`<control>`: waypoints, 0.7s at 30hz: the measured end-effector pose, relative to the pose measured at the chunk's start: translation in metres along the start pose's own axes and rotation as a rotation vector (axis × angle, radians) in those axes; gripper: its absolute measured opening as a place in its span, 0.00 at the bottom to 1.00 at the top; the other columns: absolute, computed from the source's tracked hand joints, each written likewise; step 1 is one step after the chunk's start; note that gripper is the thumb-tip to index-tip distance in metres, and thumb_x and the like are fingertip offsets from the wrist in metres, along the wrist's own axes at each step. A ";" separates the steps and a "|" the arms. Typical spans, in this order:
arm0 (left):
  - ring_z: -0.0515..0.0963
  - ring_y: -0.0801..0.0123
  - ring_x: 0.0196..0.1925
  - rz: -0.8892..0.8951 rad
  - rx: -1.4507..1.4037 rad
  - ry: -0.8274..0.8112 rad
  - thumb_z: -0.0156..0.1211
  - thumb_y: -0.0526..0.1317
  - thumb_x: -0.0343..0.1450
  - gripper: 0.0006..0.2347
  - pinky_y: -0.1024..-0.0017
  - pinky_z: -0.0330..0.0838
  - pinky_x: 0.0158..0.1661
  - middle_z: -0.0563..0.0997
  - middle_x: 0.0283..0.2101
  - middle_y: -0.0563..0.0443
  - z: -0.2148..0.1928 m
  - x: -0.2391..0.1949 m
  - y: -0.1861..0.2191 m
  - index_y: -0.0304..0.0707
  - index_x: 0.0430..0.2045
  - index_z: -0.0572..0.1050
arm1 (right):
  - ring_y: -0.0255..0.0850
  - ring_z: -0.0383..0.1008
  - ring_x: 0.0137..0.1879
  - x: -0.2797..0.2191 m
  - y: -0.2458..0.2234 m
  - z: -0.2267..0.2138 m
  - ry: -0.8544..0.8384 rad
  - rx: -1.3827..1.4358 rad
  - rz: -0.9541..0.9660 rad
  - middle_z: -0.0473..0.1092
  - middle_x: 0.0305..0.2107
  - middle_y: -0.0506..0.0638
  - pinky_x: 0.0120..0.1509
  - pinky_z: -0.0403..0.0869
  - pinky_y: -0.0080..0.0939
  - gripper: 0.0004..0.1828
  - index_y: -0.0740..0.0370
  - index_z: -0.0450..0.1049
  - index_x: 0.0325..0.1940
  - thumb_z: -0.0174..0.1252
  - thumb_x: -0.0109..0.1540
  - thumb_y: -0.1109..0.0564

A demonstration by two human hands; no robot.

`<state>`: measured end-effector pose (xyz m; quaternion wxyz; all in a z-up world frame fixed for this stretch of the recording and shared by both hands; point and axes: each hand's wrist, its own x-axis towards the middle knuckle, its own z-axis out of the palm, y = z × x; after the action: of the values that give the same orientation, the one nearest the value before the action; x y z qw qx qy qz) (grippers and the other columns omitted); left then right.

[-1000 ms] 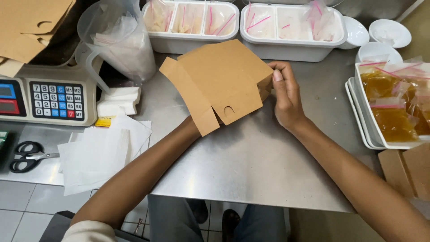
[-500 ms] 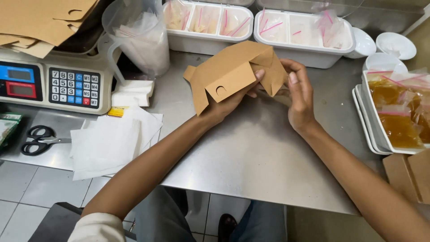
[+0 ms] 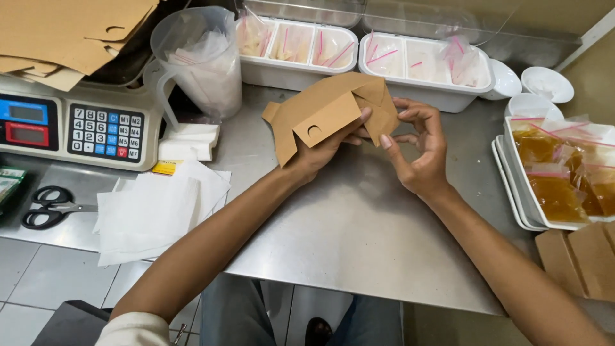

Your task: The person folds a flat cardboard box blank on a metal table, tucking flaps and securing edges to form a small rectangular box. The person then places the finished box on the table.

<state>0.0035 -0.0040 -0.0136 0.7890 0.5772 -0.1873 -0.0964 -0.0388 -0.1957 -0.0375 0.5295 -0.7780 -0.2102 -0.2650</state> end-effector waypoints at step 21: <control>0.87 0.62 0.36 0.460 0.138 0.147 0.79 0.40 0.64 0.11 0.75 0.83 0.36 0.86 0.34 0.41 0.006 0.009 -0.028 0.35 0.25 0.79 | 0.47 0.73 0.59 -0.005 0.023 0.001 0.025 0.024 0.036 0.67 0.55 0.58 0.49 0.80 0.42 0.09 0.60 0.61 0.53 0.52 0.74 0.55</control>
<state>0.0108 -0.0218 -0.0373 0.7604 0.5774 -0.2619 0.1409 -0.0283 -0.2026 -0.0572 0.5461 -0.7719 -0.1925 -0.2626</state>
